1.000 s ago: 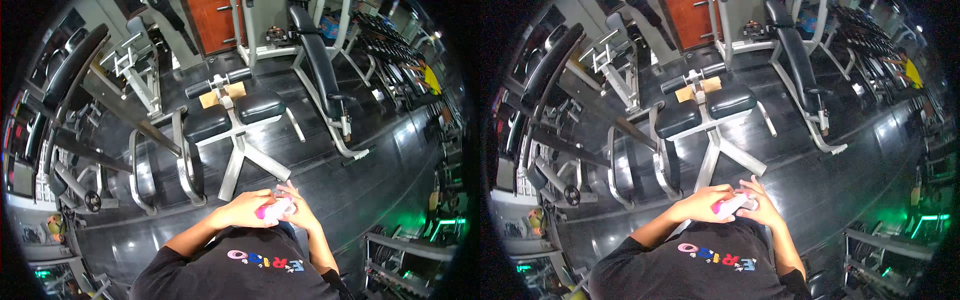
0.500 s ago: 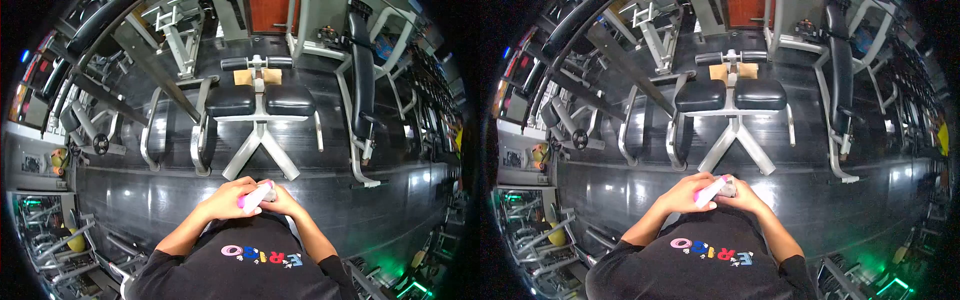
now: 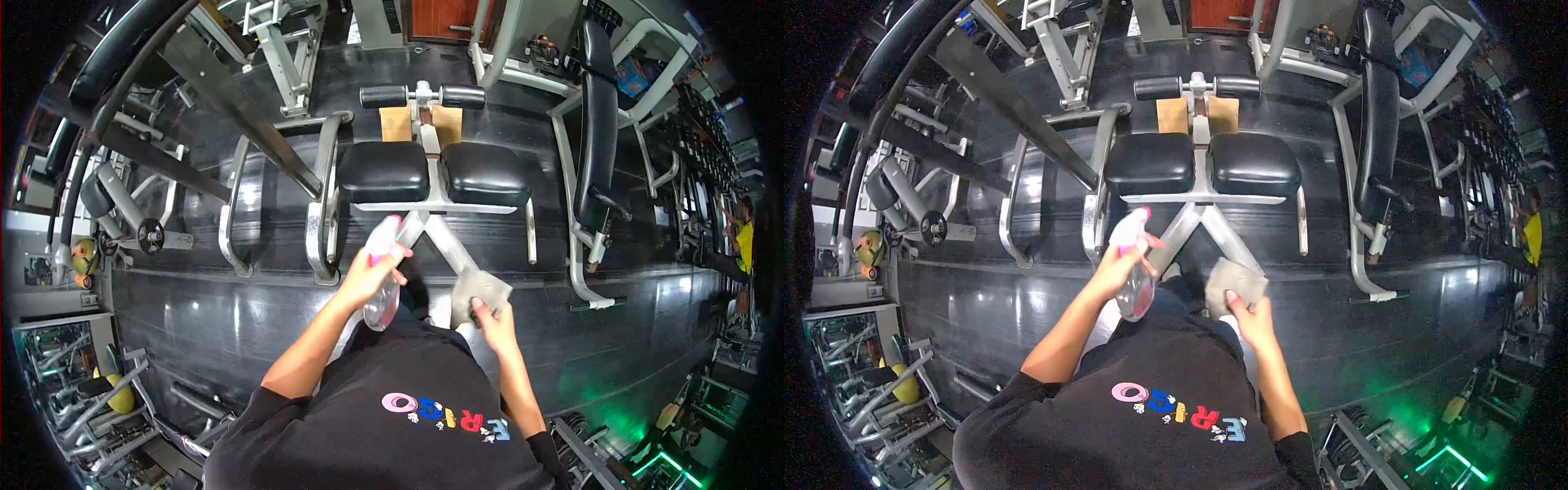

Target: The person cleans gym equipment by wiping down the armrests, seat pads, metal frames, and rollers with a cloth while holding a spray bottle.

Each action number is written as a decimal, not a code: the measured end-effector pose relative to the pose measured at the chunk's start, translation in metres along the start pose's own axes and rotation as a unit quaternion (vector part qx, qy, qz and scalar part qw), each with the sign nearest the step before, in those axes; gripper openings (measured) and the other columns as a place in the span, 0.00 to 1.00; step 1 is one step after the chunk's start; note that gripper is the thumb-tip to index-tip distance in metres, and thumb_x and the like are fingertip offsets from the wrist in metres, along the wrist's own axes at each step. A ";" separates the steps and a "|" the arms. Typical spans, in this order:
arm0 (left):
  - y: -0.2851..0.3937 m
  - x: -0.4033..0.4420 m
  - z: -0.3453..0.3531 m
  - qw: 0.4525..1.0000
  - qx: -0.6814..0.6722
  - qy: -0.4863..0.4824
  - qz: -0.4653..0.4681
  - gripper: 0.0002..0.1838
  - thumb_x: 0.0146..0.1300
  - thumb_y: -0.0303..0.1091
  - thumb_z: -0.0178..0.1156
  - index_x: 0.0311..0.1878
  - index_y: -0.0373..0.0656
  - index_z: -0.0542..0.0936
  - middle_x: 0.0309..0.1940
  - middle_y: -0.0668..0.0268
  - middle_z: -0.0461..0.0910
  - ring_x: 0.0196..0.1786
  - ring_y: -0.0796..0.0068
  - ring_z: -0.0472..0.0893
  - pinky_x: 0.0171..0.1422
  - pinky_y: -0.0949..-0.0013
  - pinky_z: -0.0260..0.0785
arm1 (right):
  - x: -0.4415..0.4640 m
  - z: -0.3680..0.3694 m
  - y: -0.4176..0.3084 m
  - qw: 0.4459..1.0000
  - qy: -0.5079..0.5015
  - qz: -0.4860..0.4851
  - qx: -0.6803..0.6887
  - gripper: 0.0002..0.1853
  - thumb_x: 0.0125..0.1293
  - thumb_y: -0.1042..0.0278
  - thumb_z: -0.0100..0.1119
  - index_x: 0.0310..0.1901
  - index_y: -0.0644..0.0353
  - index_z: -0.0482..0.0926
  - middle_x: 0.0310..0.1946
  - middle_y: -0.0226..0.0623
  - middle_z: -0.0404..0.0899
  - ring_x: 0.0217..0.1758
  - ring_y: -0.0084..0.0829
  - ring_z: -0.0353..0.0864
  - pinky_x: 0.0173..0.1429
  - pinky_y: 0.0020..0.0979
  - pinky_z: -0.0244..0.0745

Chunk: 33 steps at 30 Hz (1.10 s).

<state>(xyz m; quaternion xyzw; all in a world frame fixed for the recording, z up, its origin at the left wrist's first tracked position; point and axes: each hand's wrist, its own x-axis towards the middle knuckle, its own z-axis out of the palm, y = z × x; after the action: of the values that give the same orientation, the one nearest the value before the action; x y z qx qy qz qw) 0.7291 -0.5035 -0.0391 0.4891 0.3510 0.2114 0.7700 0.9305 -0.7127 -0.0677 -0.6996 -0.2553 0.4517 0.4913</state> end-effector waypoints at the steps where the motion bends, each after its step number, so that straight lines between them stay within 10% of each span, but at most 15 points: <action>1: 0.001 0.011 -0.014 0.999 0.022 0.026 -0.009 0.18 0.70 0.46 0.58 0.48 0.39 0.77 0.43 0.62 0.82 0.28 0.76 0.81 0.36 0.70 0.74 | 0.004 -0.002 -0.002 1.000 0.027 -0.009 0.009 0.13 0.67 0.65 0.60 0.44 0.69 0.81 0.37 0.35 0.84 0.40 0.23 0.81 0.46 0.29 0.75; 9: 0.016 0.082 -0.090 0.988 0.080 0.093 -0.099 0.26 0.66 0.53 0.60 0.47 0.34 0.77 0.35 0.64 0.82 0.28 0.75 0.80 0.41 0.69 0.71 | 0.050 0.012 -0.014 0.990 0.142 -0.004 0.017 0.12 0.67 0.67 0.58 0.45 0.68 0.81 0.36 0.30 0.82 0.38 0.20 0.77 0.45 0.26 0.72; 26: 0.014 0.125 -0.086 0.961 0.186 0.079 -0.188 0.28 0.64 0.55 0.61 0.40 0.33 0.82 0.32 0.62 0.85 0.30 0.77 0.83 0.37 0.72 0.74 | 0.220 0.021 -0.062 0.999 -0.007 -0.032 0.005 0.14 0.68 0.63 0.58 0.48 0.64 0.79 0.35 0.28 0.81 0.38 0.22 0.76 0.46 0.28 0.73; 32: 0.006 0.126 -0.080 0.963 0.126 0.135 -0.197 0.25 0.65 0.49 0.63 0.47 0.32 0.79 0.32 0.60 0.85 0.32 0.76 0.83 0.37 0.72 0.74 | 0.301 0.022 -0.090 0.998 -0.029 -0.029 -0.055 0.19 0.72 0.60 0.54 0.55 0.67 0.75 0.48 0.36 0.81 0.51 0.30 0.78 0.60 0.30 0.69; 33: 0.001 0.123 -0.080 0.967 0.092 0.174 -0.163 0.24 0.65 0.49 0.63 0.48 0.33 0.78 0.32 0.60 0.84 0.31 0.75 0.83 0.37 0.72 0.74 | 0.316 0.036 -0.093 0.982 -0.037 -0.165 -0.088 0.17 0.70 0.64 0.54 0.55 0.64 0.76 0.51 0.41 0.80 0.55 0.34 0.77 0.63 0.34 0.68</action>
<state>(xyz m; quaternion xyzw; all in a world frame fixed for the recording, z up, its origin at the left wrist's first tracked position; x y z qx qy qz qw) 0.7512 -0.3722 -0.1015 0.4496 0.5730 0.1314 0.6725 1.0521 -0.4072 -0.1064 -0.6715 -0.4241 0.3652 0.4857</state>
